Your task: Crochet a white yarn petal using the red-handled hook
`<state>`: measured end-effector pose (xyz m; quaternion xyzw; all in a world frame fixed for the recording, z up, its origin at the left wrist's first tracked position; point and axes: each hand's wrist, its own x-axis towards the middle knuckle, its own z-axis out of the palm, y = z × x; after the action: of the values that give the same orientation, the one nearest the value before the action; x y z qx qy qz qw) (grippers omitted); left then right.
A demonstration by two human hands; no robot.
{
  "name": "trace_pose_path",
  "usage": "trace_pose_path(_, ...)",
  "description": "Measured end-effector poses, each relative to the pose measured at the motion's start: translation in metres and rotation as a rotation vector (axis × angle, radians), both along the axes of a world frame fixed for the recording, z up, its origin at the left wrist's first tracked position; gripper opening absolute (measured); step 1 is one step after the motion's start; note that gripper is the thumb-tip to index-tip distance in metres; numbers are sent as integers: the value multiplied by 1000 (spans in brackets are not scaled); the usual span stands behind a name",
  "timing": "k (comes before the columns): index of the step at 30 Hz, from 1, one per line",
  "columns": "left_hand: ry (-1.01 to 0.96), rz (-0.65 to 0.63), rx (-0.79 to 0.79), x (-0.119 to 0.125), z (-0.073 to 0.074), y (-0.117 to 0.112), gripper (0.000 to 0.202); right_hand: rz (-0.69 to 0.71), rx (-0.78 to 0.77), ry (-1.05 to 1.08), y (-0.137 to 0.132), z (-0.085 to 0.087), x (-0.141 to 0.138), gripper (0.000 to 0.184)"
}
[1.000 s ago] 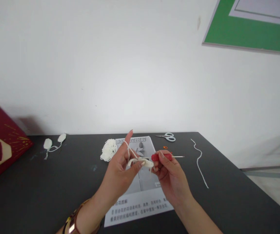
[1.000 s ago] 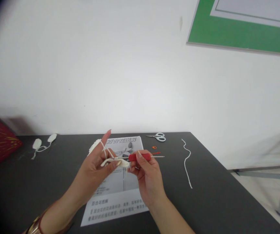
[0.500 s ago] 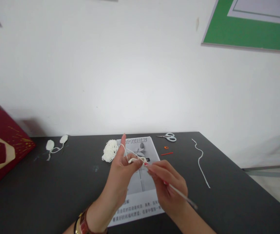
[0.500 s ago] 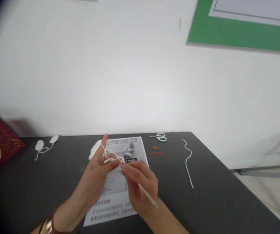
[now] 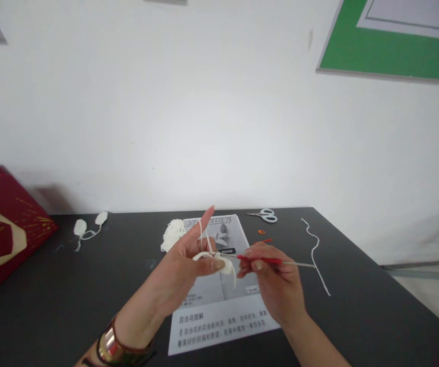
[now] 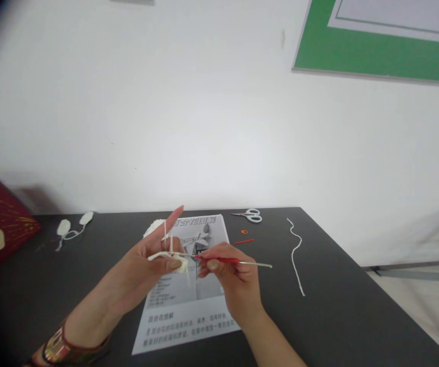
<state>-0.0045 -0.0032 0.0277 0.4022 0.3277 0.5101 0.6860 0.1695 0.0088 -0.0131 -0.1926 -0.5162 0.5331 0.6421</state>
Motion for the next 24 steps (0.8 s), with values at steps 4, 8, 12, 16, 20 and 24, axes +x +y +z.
trace_pose_path(4,43,-58,39,-2,1,-3,88,8,-47,35,-3,3,3,7)
trace_pose_path(8,55,-4,39,-2,5,-6,90,-30,-65,71,-5,7,3,6)
trace_pose_path(12,50,-2,41,-4,7,-6,89,-29,-36,60,-5,9,5,5)
trace_pose_path(16,50,-69,43,-8,4,-5,89,-13,-35,54,-4,8,8,5)
trace_pose_path(20,53,-153,47,-13,0,-4,86,10,-20,64,-3,9,10,4)
trace_pose_path(24,61,-234,24,-16,-1,-3,84,34,-33,57,-4,13,12,3)
